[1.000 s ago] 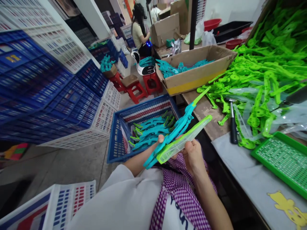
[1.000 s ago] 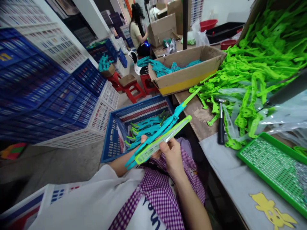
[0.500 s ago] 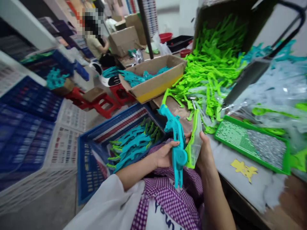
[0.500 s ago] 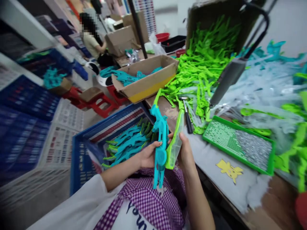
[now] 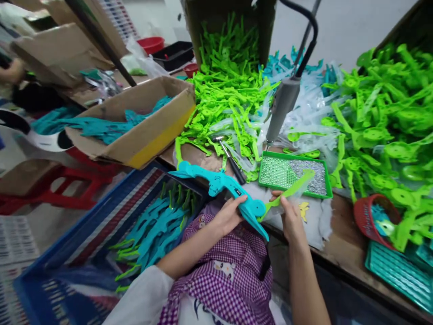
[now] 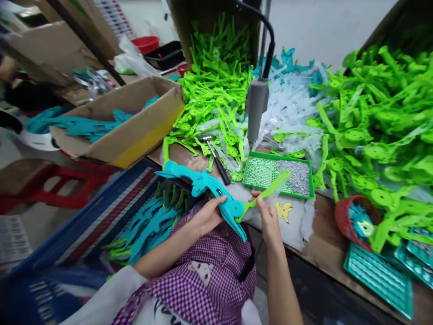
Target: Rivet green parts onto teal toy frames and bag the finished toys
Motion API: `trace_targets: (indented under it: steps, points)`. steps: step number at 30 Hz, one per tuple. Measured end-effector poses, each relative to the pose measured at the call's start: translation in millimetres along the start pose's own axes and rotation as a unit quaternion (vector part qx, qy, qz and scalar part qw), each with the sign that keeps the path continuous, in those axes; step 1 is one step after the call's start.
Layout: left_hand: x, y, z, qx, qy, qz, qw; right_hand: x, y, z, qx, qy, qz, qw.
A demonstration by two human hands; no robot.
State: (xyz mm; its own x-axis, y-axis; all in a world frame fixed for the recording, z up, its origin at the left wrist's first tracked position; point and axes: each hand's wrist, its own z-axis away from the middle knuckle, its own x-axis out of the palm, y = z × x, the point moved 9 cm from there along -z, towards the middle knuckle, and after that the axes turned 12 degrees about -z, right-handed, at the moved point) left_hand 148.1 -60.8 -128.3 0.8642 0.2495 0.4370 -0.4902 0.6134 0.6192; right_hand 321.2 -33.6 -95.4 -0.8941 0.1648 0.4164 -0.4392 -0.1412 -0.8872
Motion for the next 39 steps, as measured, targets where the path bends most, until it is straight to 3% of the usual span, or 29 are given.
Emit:
trace_targets:
  steps: [4,6,7,8,10,12,14,16,19,23,25,31,36,39]
  points:
    - [-1.6,3,-10,0.014,-0.017,-0.080,0.997,-15,11,2,0.021,0.041,-0.015,0.999]
    - [-5.3,7,-3,0.016,-0.054,-0.226,0.972,-17,11,-6,0.025,0.064,-0.022,0.997]
    - [-8.9,12,3,0.030,-0.062,-0.325,0.943,-17,10,-12,0.021,0.071,-0.021,0.997]
    - [-11.1,19,10,0.061,-0.065,-0.433,0.897,-17,8,-17,0.017,0.073,-0.018,0.997]
    - [-5.8,51,26,0.199,-0.033,-0.586,0.785,-14,8,-26,0.019,0.067,-0.010,0.998]
    - [17.0,73,38,0.325,-0.039,-0.666,0.670,-14,10,-32,0.030,0.062,-0.006,0.998]
    - [44.5,76,33,0.380,-0.097,-0.715,0.579,-15,11,-35,0.024,0.063,0.003,0.998]
    - [65.6,67,17,0.378,-0.182,-0.742,0.523,-18,8,-38,0.004,0.066,0.015,0.998]
    - [77.8,58,-1,0.380,-0.242,-0.738,0.503,-23,6,-42,0.004,0.085,0.022,0.996]
    - [72.4,63,2,0.428,-0.222,-0.701,0.525,-22,7,-50,0.057,0.121,-0.025,0.991]
    - [68.9,63,6,0.444,-0.214,-0.701,0.515,-19,5,-54,0.067,0.139,-0.044,0.987]
    - [68.1,64,12,0.519,-0.199,-0.711,0.431,-9,2,-56,0.078,0.124,-0.065,0.987]
    - [63.4,50,15,0.562,-0.205,-0.710,0.372,-4,-43,-58,-0.055,0.089,0.006,0.995]
    - [62.4,42,15,0.549,-0.226,-0.721,0.356,-7,-57,-75,-0.053,0.088,-0.039,0.994]
